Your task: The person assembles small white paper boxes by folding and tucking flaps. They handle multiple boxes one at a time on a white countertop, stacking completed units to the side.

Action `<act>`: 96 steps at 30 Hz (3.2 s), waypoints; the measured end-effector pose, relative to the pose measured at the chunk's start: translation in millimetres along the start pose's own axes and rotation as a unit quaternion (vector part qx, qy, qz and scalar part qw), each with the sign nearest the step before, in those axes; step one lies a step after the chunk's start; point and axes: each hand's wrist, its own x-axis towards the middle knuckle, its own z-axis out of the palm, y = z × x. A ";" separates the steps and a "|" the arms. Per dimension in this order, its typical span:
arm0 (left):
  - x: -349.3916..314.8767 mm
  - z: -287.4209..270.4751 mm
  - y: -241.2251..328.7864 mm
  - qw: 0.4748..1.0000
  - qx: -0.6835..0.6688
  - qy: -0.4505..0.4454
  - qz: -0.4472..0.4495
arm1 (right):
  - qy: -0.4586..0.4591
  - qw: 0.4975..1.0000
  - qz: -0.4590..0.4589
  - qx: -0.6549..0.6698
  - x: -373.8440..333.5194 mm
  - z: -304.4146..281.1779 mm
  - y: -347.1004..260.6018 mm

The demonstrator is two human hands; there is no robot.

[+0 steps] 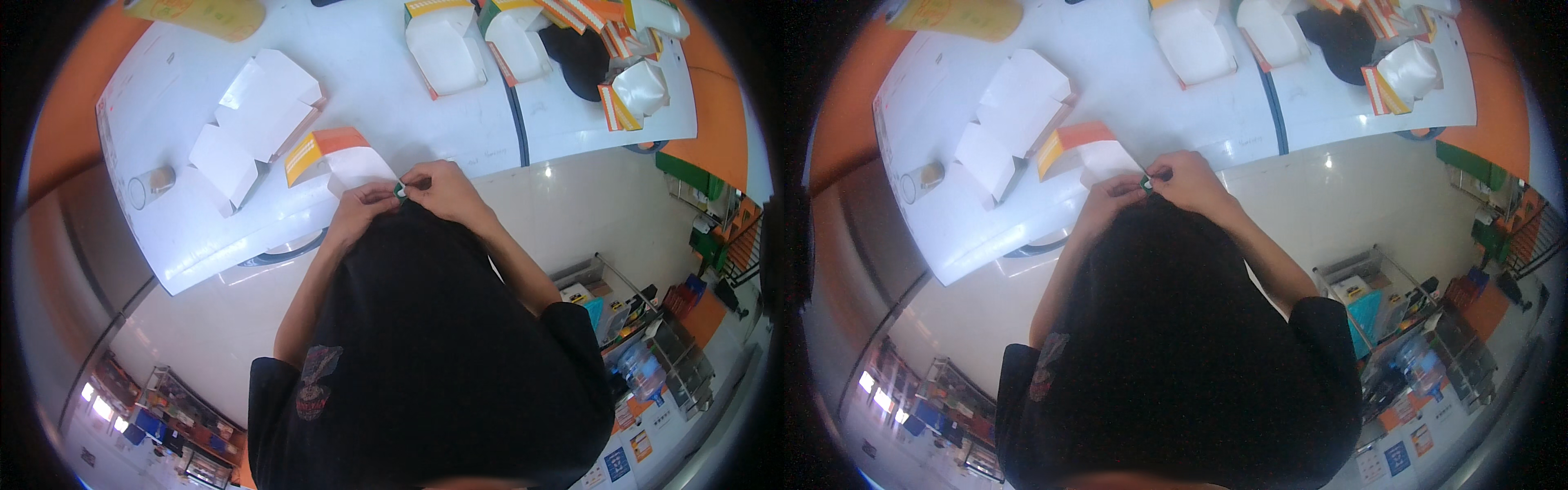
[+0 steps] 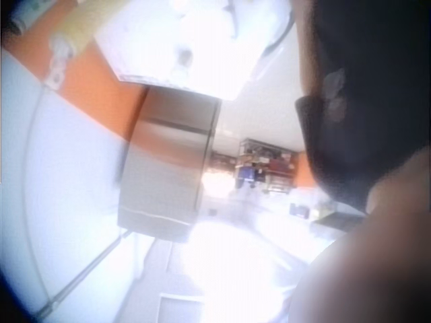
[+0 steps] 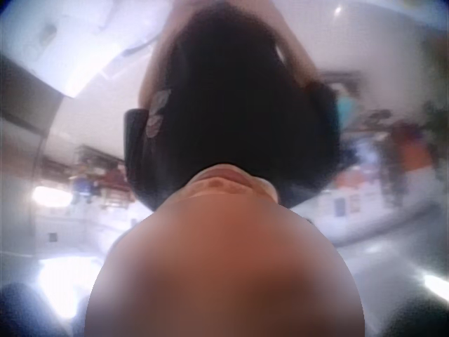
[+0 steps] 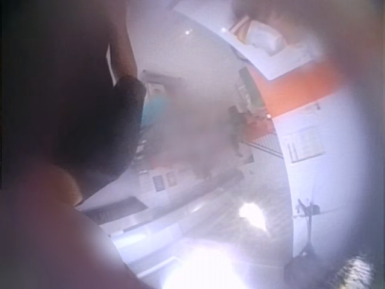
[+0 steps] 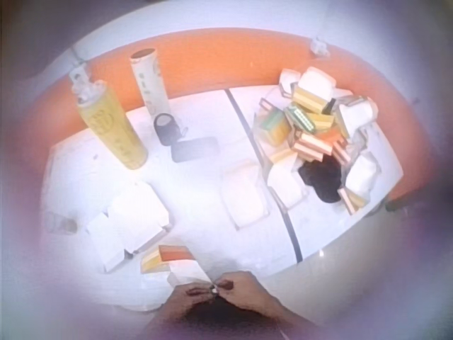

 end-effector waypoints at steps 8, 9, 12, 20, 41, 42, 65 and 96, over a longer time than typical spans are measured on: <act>-3.1 1.1 6.0 0.998 0.054 0.025 -0.005 | -0.040 0.998 0.008 -0.038 0.9 2.3 -14.3; -3.3 1.8 6.5 0.998 0.056 0.032 -0.007 | -0.045 0.998 -0.002 -0.053 0.8 4.1 -15.8; -5.5 3.8 9.5 0.999 0.029 0.037 -0.011 | -0.046 0.995 -0.029 -0.086 -1.0 10.5 -19.9; -20.8 6.6 55.2 0.966 -0.249 0.000 0.075 | 0.145 0.965 -0.217 -0.019 -1.4 13.6 -27.9; 13.6 -130.9 82.2 0.715 0.538 0.338 0.292 | 0.443 0.864 -0.189 -0.147 34.0 -99.9 -23.0; 9.0 -132.3 87.1 0.744 0.507 0.330 0.283 | 0.436 0.861 -0.221 -0.136 32.7 -88.1 -24.5; -2.9 -139.8 109.1 0.735 0.564 0.248 0.283 | -0.056 0.988 -0.146 -0.001 78.0 31.8 -30.1; -92.6 -108.2 164.7 0.652 0.482 0.421 0.406 | -0.135 0.975 -0.110 0.141 58.3 24.3 -46.0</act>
